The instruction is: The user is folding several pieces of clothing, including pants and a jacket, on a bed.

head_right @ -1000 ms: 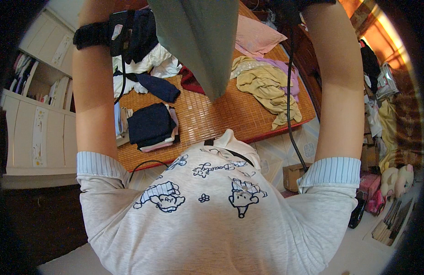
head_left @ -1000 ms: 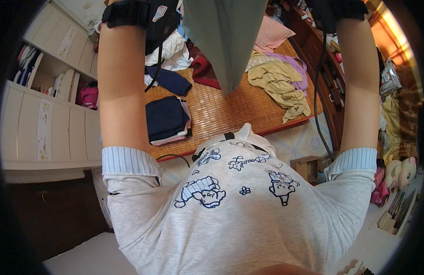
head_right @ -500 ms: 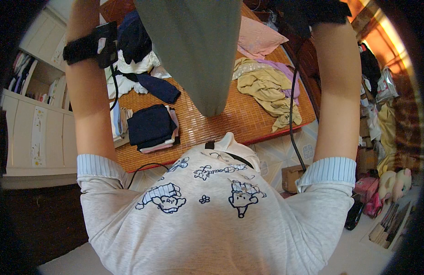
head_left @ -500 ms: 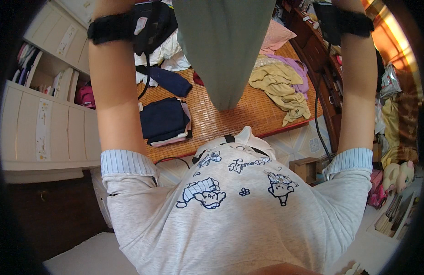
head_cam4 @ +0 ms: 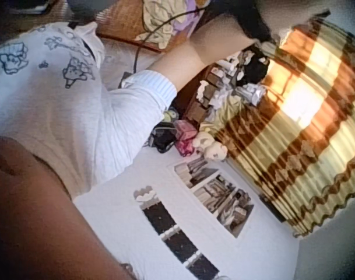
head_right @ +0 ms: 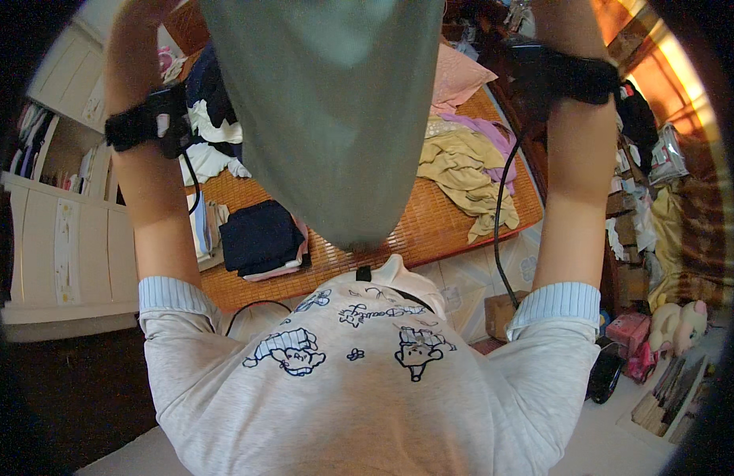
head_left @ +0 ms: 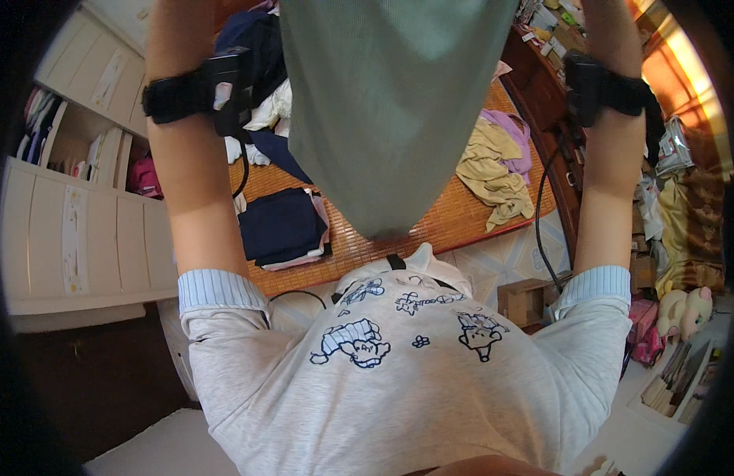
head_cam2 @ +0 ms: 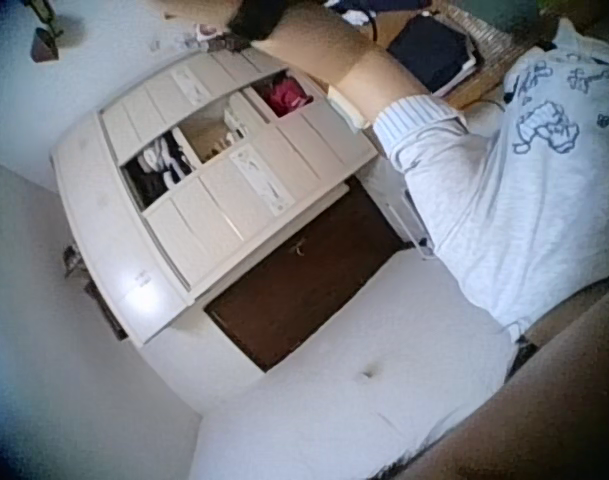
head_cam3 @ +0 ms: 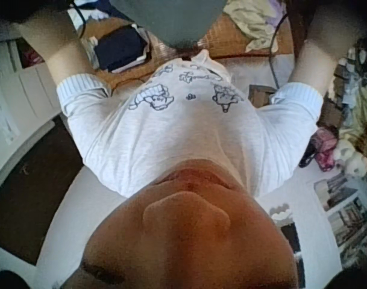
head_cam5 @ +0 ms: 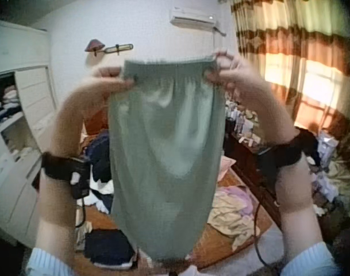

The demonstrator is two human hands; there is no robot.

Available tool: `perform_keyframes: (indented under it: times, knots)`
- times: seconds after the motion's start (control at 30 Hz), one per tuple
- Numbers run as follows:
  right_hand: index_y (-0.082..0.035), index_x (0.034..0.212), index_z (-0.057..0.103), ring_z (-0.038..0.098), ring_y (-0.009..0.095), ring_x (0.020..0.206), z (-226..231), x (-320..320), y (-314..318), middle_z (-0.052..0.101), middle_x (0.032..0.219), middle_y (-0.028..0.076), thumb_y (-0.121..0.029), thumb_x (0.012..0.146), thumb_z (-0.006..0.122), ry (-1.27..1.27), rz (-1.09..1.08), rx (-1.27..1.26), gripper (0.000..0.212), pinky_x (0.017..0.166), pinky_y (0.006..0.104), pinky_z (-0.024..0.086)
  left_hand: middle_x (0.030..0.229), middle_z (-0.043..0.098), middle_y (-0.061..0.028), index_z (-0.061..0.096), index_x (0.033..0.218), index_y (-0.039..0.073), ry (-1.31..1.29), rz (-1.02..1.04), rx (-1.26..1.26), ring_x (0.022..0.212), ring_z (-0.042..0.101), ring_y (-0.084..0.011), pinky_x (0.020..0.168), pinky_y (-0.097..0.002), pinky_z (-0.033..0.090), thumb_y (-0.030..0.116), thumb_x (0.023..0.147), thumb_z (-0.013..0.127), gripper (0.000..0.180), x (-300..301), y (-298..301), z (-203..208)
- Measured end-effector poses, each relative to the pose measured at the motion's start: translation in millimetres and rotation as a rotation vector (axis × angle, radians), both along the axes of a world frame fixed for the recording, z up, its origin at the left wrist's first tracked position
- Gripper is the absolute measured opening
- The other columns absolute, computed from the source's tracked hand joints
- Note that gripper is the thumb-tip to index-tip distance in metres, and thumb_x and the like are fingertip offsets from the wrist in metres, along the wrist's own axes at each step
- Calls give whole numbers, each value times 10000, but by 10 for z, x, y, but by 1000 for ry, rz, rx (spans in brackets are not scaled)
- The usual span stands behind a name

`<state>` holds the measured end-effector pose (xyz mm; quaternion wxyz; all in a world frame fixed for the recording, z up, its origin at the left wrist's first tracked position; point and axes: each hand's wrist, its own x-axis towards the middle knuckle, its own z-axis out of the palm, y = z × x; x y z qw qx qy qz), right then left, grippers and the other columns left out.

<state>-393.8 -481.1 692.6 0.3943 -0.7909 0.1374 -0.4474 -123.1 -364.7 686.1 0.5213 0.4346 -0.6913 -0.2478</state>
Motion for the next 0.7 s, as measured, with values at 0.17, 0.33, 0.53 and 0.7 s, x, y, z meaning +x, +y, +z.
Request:
perform_keyframes:
  times: [0.17, 0.33, 0.53, 0.7]
  knots:
    - [23, 1026, 562, 548, 131, 780, -730, 610, -797, 601, 888, 71, 20, 726, 607, -16, 167, 308, 303, 669, 253, 434, 626, 545, -1, 615, 769, 19, -152, 291, 258, 518, 466, -68, 465, -226, 378, 67, 725, 627, 67, 161, -364, -417]
    - [19, 877, 612, 514, 118, 714, -870, 587, -1222, 584, 782, 27, 37, 711, 591, -3, -64, 269, 168, 633, 252, 400, 532, 483, 24, 593, 674, 42, -228, 295, 88, 480, 421, -79, 452, -228, 337, 63, 710, 608, 44, 376, -1104, -668]
    - [21, 968, 574, 556, 133, 765, -314, 390, -1356, 601, 849, 39, 20, 735, 599, -316, -12, 55, 234, 693, 254, 449, 698, 591, -47, 600, 847, -9, 114, 397, -106, 609, 537, -115, 531, -247, 423, 104, 785, 588, 129, 49, -1405, -263]
    - [14, 999, 566, 569, 135, 789, -80, 264, -985, 602, 898, 49, 36, 732, 601, -360, 87, 52, 270, 736, 258, 465, 742, 609, -53, 599, 881, -19, 30, 265, -308, 651, 558, -114, 604, -240, 446, 100, 789, 596, 150, 238, -1383, -51]
